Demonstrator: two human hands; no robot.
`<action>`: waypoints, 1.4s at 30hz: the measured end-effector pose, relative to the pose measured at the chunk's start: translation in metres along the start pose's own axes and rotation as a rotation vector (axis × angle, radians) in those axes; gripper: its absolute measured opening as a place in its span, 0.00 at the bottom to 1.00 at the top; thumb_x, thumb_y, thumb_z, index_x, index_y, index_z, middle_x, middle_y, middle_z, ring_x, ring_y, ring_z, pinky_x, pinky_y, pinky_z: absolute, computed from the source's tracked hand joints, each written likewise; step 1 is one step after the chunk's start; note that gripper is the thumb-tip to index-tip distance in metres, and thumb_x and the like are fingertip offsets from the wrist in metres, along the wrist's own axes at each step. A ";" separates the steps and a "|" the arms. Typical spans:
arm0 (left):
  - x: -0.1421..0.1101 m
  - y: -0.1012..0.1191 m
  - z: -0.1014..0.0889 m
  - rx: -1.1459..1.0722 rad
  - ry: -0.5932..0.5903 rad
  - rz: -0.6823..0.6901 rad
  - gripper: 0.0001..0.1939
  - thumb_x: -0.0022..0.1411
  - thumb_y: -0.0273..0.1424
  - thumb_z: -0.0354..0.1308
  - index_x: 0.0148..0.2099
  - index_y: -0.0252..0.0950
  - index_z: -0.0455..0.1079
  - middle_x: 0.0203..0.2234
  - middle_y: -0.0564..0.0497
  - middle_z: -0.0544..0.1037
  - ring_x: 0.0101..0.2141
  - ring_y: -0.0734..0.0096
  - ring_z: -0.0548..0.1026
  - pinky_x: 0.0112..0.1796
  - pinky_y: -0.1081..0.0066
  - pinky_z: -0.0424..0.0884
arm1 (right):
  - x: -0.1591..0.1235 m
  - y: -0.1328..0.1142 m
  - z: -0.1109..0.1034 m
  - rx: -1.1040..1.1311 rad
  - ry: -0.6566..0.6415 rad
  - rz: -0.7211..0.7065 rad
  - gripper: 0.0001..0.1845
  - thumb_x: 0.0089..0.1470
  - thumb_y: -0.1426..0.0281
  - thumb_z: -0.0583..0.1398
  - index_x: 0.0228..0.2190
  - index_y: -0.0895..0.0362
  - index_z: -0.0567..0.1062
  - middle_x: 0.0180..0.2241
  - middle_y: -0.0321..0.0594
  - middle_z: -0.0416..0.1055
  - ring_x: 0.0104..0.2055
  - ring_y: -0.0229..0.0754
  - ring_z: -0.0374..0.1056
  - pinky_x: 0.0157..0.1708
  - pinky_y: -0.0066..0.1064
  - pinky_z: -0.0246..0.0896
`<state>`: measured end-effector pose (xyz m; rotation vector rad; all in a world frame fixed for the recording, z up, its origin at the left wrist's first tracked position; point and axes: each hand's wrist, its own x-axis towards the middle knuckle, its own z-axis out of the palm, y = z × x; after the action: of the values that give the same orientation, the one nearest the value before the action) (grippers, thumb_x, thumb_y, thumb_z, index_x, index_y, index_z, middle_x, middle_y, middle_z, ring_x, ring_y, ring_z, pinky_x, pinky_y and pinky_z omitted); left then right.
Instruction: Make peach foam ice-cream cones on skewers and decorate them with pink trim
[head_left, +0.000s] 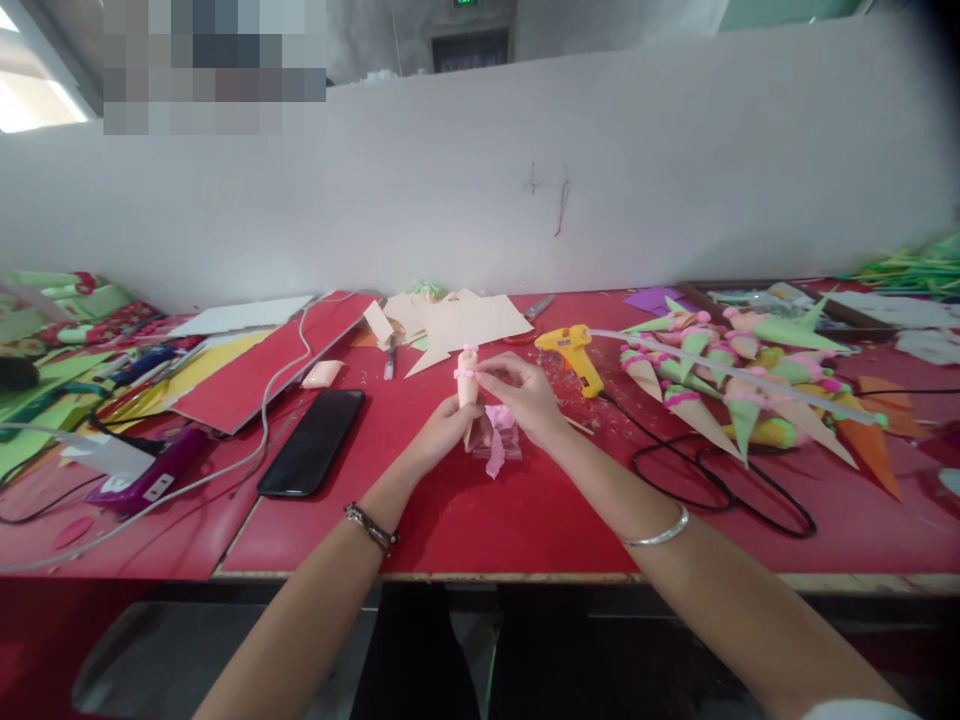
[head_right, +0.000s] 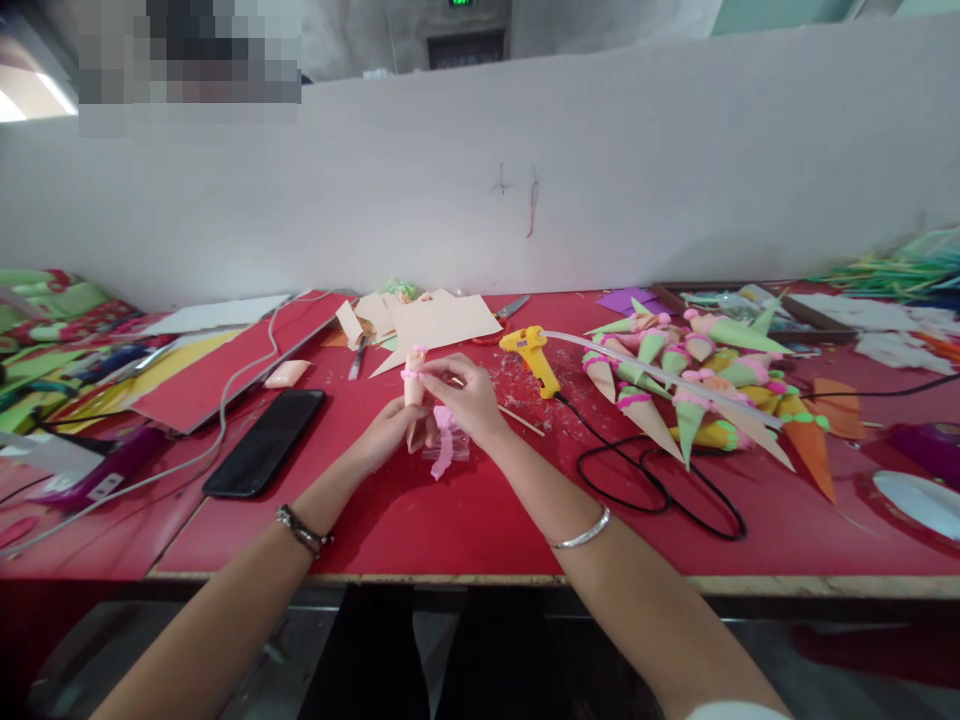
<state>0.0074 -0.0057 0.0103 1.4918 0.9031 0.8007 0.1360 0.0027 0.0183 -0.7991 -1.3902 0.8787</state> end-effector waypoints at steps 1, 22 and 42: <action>0.000 0.000 0.000 -0.006 0.000 0.003 0.10 0.48 0.27 0.44 0.18 0.33 0.60 0.12 0.52 0.69 0.12 0.82 0.60 0.16 0.77 0.55 | 0.000 0.000 0.000 0.012 -0.004 0.004 0.06 0.44 0.66 0.60 0.27 0.54 0.74 0.29 0.36 0.66 0.35 0.36 0.63 0.37 0.28 0.58; 0.003 -0.010 -0.001 0.068 0.080 0.038 0.03 0.51 0.29 0.49 0.27 0.34 0.61 0.23 0.49 0.75 0.24 0.74 0.71 0.29 0.74 0.65 | 0.008 -0.001 -0.014 0.029 -0.094 0.102 0.09 0.45 0.64 0.57 0.21 0.56 0.66 0.18 0.29 0.59 0.21 0.32 0.55 0.24 0.25 0.52; 0.003 -0.008 -0.018 0.640 0.427 0.035 0.14 0.54 0.31 0.45 0.25 0.32 0.69 0.18 0.50 0.74 0.21 0.73 0.71 0.24 0.76 0.61 | 0.002 0.016 -0.017 -0.895 -0.585 0.002 0.07 0.46 0.67 0.58 0.26 0.59 0.71 0.24 0.38 0.70 0.24 0.34 0.62 0.24 0.24 0.48</action>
<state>-0.0075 0.0058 0.0044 1.9212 1.5618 0.9236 0.1518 0.0122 0.0048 -1.2586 -2.3658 0.4665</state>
